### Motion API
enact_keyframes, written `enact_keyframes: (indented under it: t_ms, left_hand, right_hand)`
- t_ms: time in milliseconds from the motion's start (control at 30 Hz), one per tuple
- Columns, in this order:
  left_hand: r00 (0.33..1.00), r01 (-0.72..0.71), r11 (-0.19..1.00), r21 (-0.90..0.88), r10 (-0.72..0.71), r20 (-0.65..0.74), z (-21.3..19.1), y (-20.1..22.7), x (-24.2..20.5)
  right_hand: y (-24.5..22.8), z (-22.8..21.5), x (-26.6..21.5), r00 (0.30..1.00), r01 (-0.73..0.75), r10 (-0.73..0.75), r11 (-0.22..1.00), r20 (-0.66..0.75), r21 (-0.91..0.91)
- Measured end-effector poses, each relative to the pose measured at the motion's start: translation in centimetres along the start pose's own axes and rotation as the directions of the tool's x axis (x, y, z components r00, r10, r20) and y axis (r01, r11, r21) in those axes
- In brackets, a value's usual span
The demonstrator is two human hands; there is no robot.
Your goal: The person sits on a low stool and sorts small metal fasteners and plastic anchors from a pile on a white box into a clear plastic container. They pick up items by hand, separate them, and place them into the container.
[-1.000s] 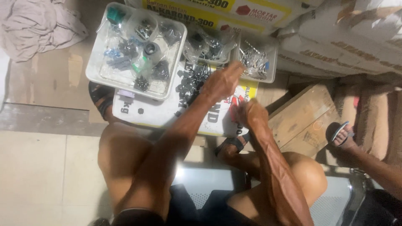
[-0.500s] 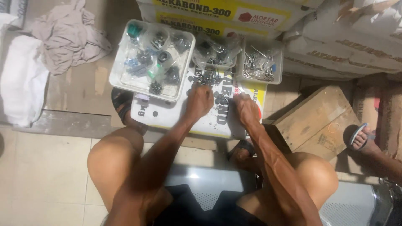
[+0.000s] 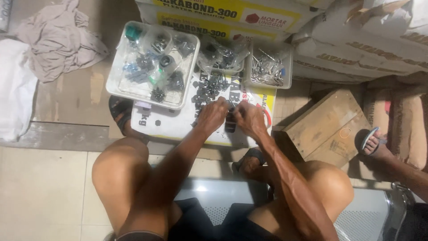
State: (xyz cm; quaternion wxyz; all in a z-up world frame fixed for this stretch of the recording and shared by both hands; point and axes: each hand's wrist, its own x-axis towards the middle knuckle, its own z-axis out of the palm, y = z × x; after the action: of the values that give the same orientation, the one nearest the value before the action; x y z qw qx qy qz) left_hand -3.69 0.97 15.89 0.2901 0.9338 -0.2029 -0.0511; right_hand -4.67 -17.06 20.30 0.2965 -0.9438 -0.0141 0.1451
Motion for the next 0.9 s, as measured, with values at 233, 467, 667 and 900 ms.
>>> enact_keyframes:
  t_ms: [233,467,667,900]
  left_hand:
    - [0.995,-0.019,0.999,-0.037,0.016,-0.096,0.6,0.0,0.7]
    - [0.992,-0.073,0.991,0.116,0.085,-0.096,0.8,0.1,0.4]
    - [0.967,0.047,0.980,-0.191,-0.093,-0.237,-2.8,2.6,1.8]
    - [0.706,0.446,0.137,-0.885,-0.661,0.254,-16.3,7.9,0.8]
  right_hand:
    - [-6.0,-7.2,-2.1,1.000,0.030,-0.029,0.977,-0.007,0.209]
    - [-11.5,-16.6,-4.0,0.998,-0.001,0.028,0.880,-0.051,0.475]
    - [-9.5,-14.6,-4.0,0.999,0.045,-0.018,0.735,-0.047,0.677]
    - [-12.9,-11.5,-5.7,0.999,0.000,0.037,0.626,-0.029,0.780]
